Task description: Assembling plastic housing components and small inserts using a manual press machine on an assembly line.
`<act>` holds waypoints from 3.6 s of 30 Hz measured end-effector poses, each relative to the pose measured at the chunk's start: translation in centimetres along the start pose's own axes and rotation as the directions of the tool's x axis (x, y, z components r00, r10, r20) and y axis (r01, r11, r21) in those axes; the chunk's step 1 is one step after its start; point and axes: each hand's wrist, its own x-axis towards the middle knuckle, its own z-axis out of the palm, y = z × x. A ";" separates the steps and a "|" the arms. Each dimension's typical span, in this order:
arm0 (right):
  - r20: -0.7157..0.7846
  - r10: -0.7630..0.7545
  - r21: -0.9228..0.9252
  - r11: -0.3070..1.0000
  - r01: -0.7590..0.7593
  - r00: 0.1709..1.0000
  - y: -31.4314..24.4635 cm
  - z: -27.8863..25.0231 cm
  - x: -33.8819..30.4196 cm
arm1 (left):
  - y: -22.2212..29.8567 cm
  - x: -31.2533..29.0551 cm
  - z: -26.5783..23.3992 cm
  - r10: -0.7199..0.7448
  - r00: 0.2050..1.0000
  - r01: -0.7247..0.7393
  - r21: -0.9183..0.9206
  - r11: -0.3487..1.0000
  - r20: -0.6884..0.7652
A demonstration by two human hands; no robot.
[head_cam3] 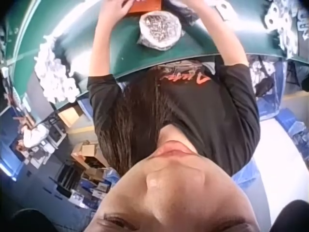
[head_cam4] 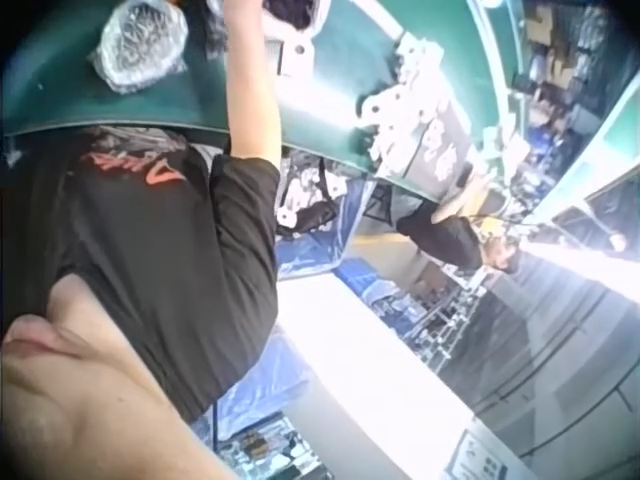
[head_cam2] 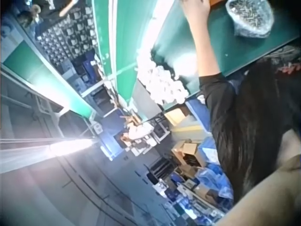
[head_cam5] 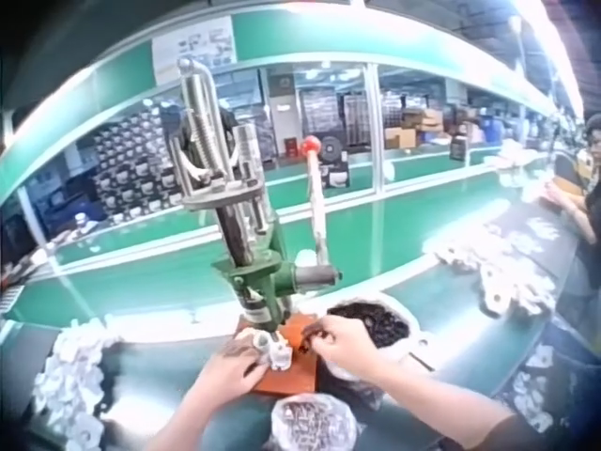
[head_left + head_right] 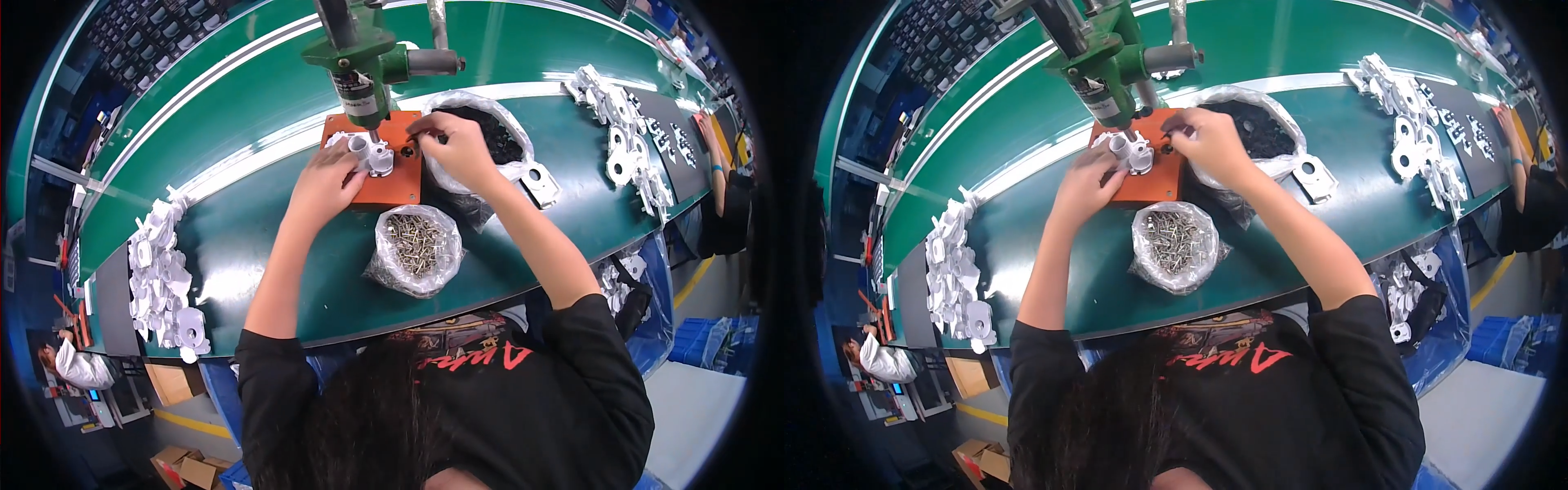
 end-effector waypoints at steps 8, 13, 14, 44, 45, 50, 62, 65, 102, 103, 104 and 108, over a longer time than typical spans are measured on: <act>-0.064 -0.257 -0.185 0.953 0.242 0.964 1.4 4.1 0.5 | 0.7 -0.2 2.7 0.030 0.951 -0.024 0.023 0.999 -0.309; 0.041 -0.375 -0.241 0.896 0.373 0.926 1.3 4.3 0.6 | 0.4 -0.4 2.9 0.023 0.940 -0.011 0.036 0.999 -0.342; 0.078 -0.396 -0.213 0.890 0.403 0.915 1.3 4.3 0.6 | 0.2 -0.4 2.9 0.035 0.934 -0.017 0.052 0.999 -0.355; 0.209 -0.380 -0.374 0.821 0.433 0.901 -0.6 4.5 -0.3 | 0.0 -0.5 2.9 0.024 0.924 -0.011 0.036 0.999 -0.381; 0.208 -0.379 -0.376 0.820 0.431 0.902 -0.8 4.3 -0.5 | 0.0 -0.5 2.9 0.026 0.924 -0.013 0.035 0.999 -0.381; 0.144 -0.406 -0.377 0.821 0.429 0.903 -1.2 3.0 -1.9 | 0.0 -0.5 3.0 0.041 0.917 -0.026 0.041 0.999 -0.397; 0.508 -0.223 -0.210 0.905 0.371 0.832 -5.0 1.6 -7.7 | 0.0 -0.5 3.1 0.046 0.919 -0.033 0.041 0.999 -0.391; 0.515 -0.194 -0.284 0.880 0.380 0.835 -5.3 2.1 -7.9 | -0.2 -0.6 3.1 0.055 0.917 -0.042 0.041 0.998 -0.394; 0.379 -0.215 -0.218 0.924 0.313 0.900 -4.6 3.0 -8.0 | -0.1 -0.7 3.1 0.038 0.915 -0.025 0.040 0.999 -0.401; 0.372 -0.215 -0.210 0.928 0.307 0.903 -4.6 3.0 -8.0 | -0.1 -0.7 3.1 0.036 0.916 -0.022 0.040 0.999 -0.400; 0.372 -0.215 -0.210 0.928 0.308 0.903 -4.6 3.0 -8.0 | -0.2 -0.7 3.2 0.034 0.917 -0.019 0.041 0.999 -0.398; 0.372 -0.208 -0.212 0.930 0.301 0.904 -4.6 3.0 -8.0 | 0.0 -0.6 3.2 0.028 0.914 -0.017 0.031 0.999 -0.405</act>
